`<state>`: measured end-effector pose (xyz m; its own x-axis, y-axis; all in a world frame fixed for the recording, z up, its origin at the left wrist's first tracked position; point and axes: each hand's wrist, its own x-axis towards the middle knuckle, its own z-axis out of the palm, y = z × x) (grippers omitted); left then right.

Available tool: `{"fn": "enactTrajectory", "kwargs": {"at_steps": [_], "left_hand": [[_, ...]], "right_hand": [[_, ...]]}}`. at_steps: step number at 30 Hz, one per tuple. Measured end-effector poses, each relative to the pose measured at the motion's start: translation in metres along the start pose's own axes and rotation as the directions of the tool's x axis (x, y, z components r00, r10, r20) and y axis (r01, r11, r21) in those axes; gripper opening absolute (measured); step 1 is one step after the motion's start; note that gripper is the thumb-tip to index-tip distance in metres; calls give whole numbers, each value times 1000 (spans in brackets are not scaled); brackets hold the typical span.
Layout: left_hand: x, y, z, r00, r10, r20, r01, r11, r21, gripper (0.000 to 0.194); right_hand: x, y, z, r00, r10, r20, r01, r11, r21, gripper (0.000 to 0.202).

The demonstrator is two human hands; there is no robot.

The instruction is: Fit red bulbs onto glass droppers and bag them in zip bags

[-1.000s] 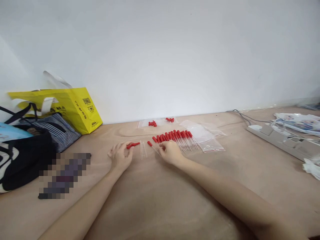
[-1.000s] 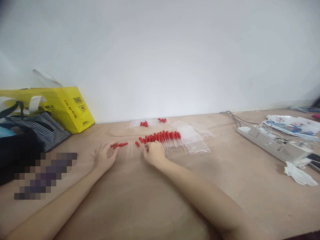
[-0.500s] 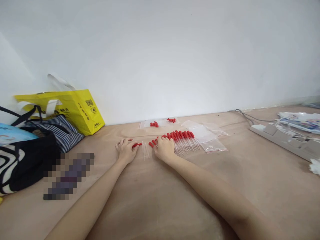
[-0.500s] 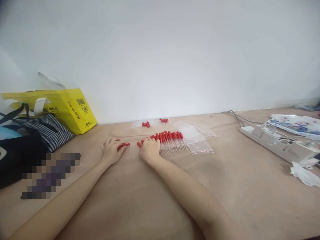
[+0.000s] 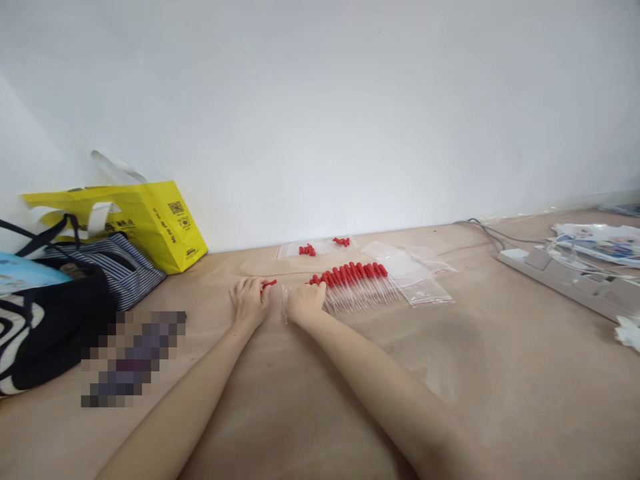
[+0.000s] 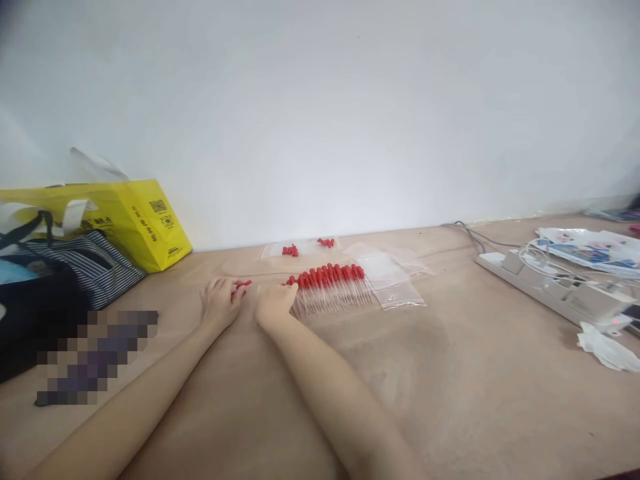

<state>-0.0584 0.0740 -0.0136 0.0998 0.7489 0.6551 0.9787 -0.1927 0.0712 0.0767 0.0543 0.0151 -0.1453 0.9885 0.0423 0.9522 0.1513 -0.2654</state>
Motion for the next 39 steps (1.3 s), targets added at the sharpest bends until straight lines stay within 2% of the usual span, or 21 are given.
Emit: {"fn": "enactTrajectory", "kwargs": {"at_steps": [5, 8, 10, 14, 17, 20, 23, 29, 35, 39], "left_hand": [[-3, -1, -6, 998, -44, -50, 44, 999, -15, 23], [-9, 0, -10, 995, -59, -76, 57, 998, -19, 27], [-16, 6, -14, 997, -12, -75, 9, 999, -33, 28], [-36, 33, -28, 980, 197, -31, -200, 971, -128, 24], [-52, 59, -43, 951, 307, 35, -291, 928, -231, 19], [-64, 80, -54, 938, 330, 104, -286, 909, -303, 16], [-69, 88, -56, 932, 332, 143, -267, 900, -345, 15], [-66, 87, -50, 922, 342, 182, -257, 891, -374, 14], [-65, 87, -50, 915, 360, 182, -269, 881, -390, 13], [-66, 88, -50, 920, 359, 156, -276, 877, -394, 13]], "right_hand": [[1, -7, -4, 1000, -1, 11, 1, 1000, -8, 25], [-9, 6, -15, 998, -31, -51, 31, 1000, 1, 27], [-21, 28, -24, 993, -76, -90, 78, 997, 21, 23], [-52, 92, -28, 949, -274, -154, 307, 914, 265, 16], [-74, 133, -19, 858, -413, -306, 505, 787, 355, 23], [-89, 151, -7, 804, -464, -373, 579, 754, 310, 29], [-96, 151, -1, 805, -457, -379, 574, 760, 304, 28], [-100, 139, -1, 827, -424, -370, 537, 790, 295, 26], [-101, 138, 1, 837, -423, -347, 530, 786, 318, 22], [-101, 138, 3, 822, -451, -349, 556, 769, 315, 21]]}}
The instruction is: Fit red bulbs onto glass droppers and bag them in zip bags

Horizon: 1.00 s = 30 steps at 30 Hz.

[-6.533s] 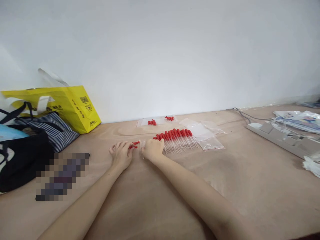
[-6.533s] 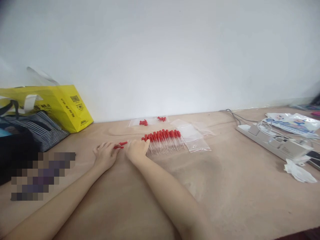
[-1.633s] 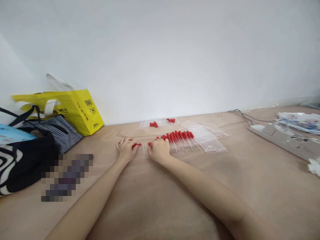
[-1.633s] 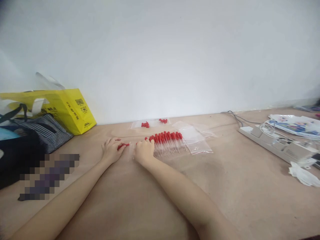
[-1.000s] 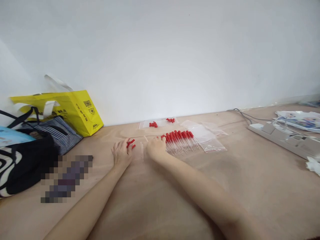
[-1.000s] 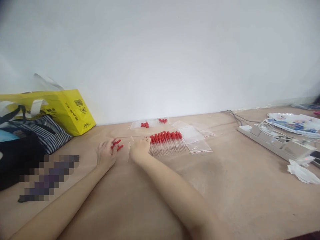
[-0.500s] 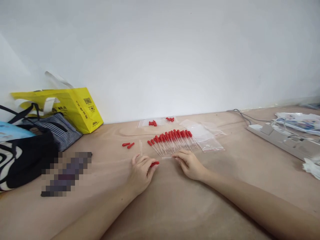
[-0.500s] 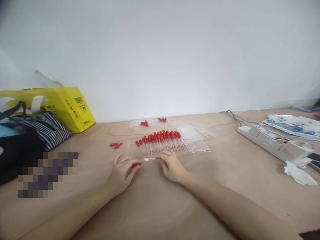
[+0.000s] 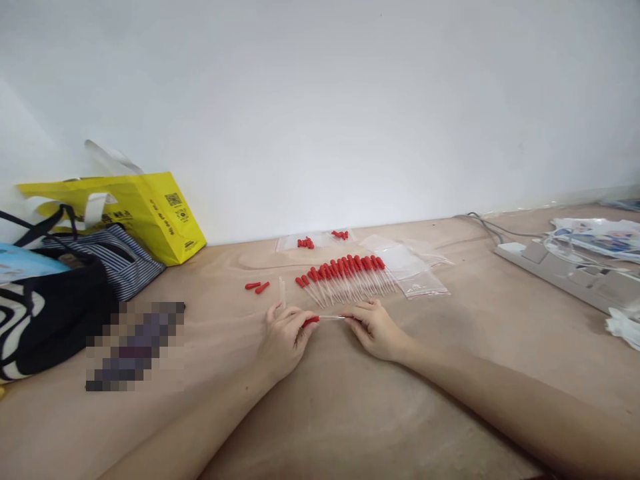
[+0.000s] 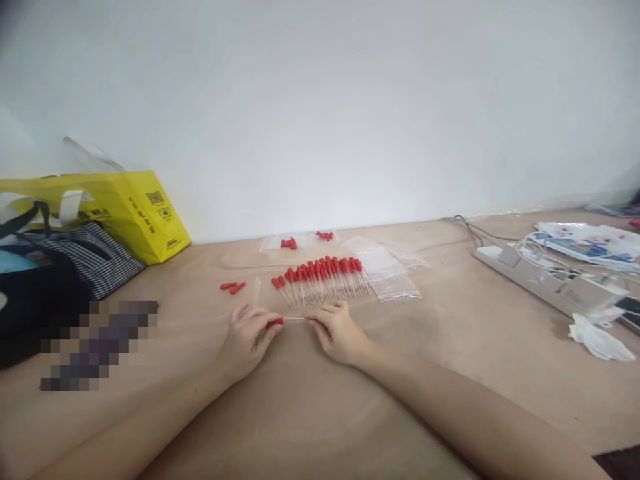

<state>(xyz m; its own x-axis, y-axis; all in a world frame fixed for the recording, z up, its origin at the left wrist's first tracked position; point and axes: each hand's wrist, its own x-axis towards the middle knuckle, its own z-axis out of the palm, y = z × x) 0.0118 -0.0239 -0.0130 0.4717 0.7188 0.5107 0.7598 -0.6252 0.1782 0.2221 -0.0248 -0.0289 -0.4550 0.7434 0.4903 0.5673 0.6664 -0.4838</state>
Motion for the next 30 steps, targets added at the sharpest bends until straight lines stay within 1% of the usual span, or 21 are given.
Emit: {"fn": "enactTrajectory", "kwargs": {"at_steps": [3, 7, 11, 15, 18, 21, 26, 30], "left_hand": [[1, 0, 1, 1000, -6, -9, 6, 1000, -29, 14], [2, 0, 3, 1000, -7, 19, 9, 994, -110, 15], [2, 0, 3, 1000, 5, 25, -2, 991, -132, 14], [1, 1, 3, 999, 37, 18, -34, 993, -113, 13], [1, 3, 2, 997, 76, 26, -73, 991, -110, 13], [1, 4, 3, 994, 102, 26, -98, 987, -127, 13], [1, 4, 4, 995, 97, 1, -96, 986, -138, 13], [2, 5, 4, 994, 109, -3, -108, 985, -132, 13]], "right_hand": [[0, 0, 1, 999, -25, -20, 26, 1000, 2, 18], [1, 0, 2, 998, -61, -23, 60, 998, -29, 18], [2, 4, 1, 984, -175, 4, 174, 973, -155, 24], [4, 9, -2, 949, -316, 4, 302, 901, -312, 29], [4, 10, -4, 928, -373, 13, 350, 857, -379, 30], [4, 8, -3, 933, -359, 9, 339, 870, -358, 30], [6, 0, 4, 961, -278, -13, 266, 932, -248, 24], [7, -6, 8, 980, -198, 8, 197, 968, -158, 20]]}}
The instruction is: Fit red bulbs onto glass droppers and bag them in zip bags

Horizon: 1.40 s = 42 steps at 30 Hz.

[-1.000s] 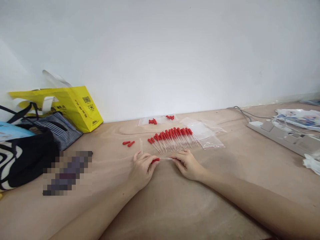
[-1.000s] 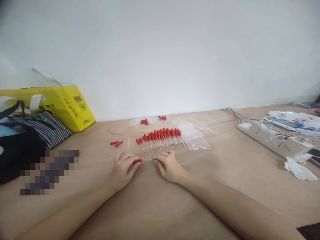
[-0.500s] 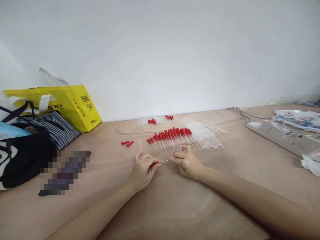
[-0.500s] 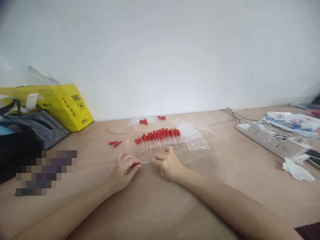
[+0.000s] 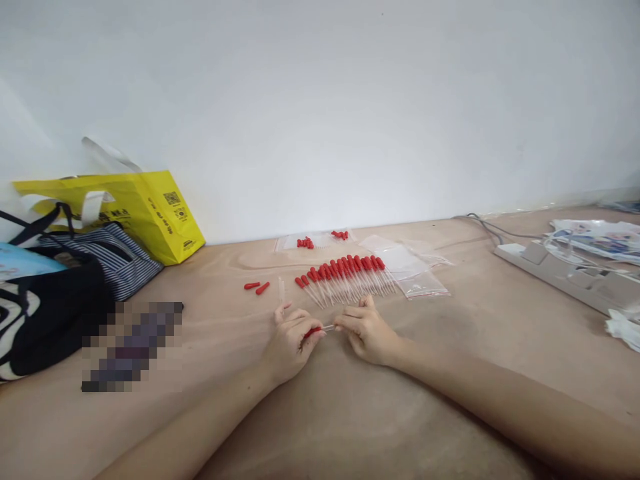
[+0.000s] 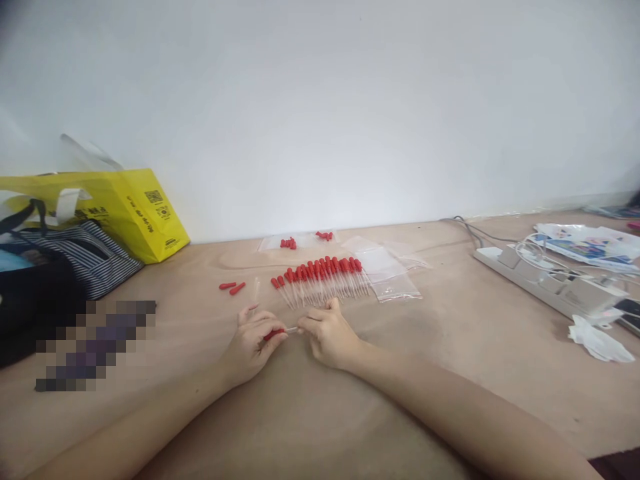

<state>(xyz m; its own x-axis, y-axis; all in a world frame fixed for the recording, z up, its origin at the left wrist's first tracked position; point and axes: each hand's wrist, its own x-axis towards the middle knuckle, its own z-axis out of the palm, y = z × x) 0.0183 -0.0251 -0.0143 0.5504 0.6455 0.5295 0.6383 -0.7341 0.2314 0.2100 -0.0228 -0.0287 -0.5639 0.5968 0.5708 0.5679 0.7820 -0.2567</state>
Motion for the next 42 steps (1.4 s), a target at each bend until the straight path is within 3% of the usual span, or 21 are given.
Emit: {"fn": "enactTrajectory", "kwargs": {"at_steps": [4, 10, 18, 22, 29, 38, 42], "left_hand": [[2, -1, -1, 1000, 10, 5, -10, 1000, 4, 13], [2, -6, -3, 997, -79, -10, 79, 997, 13, 13], [2, -5, -2, 999, -33, -15, 33, 999, -6, 11], [3, -5, -2, 998, -64, -18, 64, 998, -9, 12], [3, -6, -3, 995, -98, 16, 98, 995, -18, 15], [3, -3, -5, 992, -117, 38, 117, 993, 14, 15], [2, -16, -13, 987, -149, -63, 154, 985, 72, 19]], "right_hand": [[-1, 1, -3, 994, 92, 55, -97, 991, 95, 18], [-2, 6, -11, 978, 186, 91, -196, 974, 118, 20], [-1, 2, -10, 987, 142, 81, -147, 988, 57, 21], [0, 1, -9, 986, 157, 64, -162, 984, 74, 20], [3, 3, -12, 976, 176, 126, -194, 969, 151, 20], [8, -3, -18, 966, 193, 172, -203, 978, 40, 19], [22, -1, -19, 937, 237, 257, -251, 968, 21, 18]]}}
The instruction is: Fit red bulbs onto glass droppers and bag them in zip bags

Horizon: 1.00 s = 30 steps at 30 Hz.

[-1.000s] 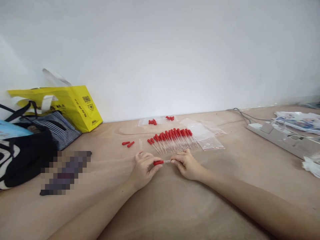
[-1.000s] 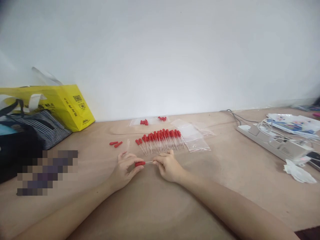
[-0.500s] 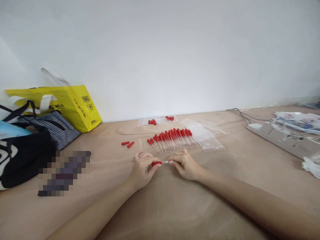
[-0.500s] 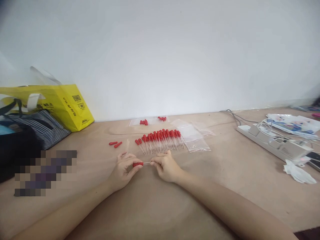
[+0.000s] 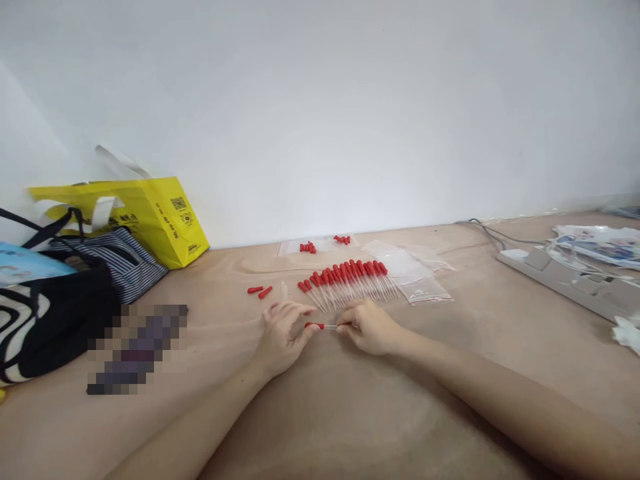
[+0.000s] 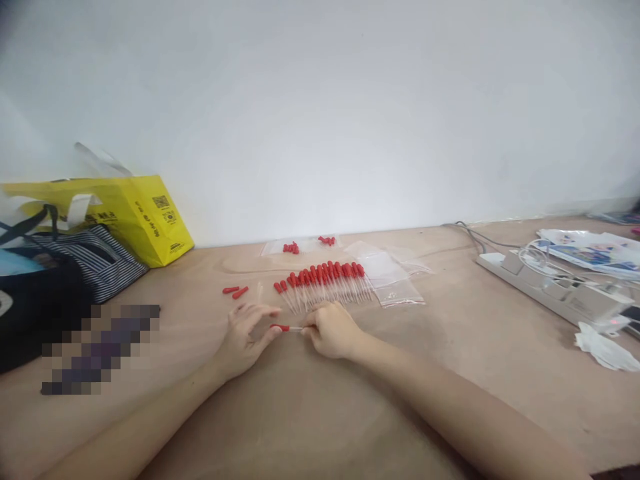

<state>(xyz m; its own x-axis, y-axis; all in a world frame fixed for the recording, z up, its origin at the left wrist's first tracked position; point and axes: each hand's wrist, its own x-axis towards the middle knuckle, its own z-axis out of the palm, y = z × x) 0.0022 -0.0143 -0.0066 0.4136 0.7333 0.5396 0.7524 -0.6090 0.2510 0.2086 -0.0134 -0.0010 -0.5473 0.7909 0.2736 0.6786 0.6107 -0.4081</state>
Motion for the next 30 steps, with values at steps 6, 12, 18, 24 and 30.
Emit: {"fn": "enactTrajectory", "kwargs": {"at_steps": [6, 12, 18, 24, 30], "left_hand": [[5, -56, -12, 917, -273, -291, 341, 916, 213, 22], [12, -87, -11, 896, -332, -295, 430, 811, 396, 19], [20, -90, -2, 933, -277, -229, 358, 781, 512, 17], [26, -94, -1, 910, -336, -244, 415, 750, 515, 17], [24, -94, 0, 912, -322, -254, 410, 745, 526, 17]], "right_hand": [[46, -5, 13, 944, 309, -116, -312, 950, -4, 26], [84, -17, 30, 865, 440, -240, -482, 863, -153, 21], [91, -19, 37, 881, 438, -177, -471, 847, -246, 19], [92, -24, 35, 896, 371, -243, -427, 871, -243, 24], [111, -50, 48, 903, 404, -145, -425, 887, -178, 26]]}}
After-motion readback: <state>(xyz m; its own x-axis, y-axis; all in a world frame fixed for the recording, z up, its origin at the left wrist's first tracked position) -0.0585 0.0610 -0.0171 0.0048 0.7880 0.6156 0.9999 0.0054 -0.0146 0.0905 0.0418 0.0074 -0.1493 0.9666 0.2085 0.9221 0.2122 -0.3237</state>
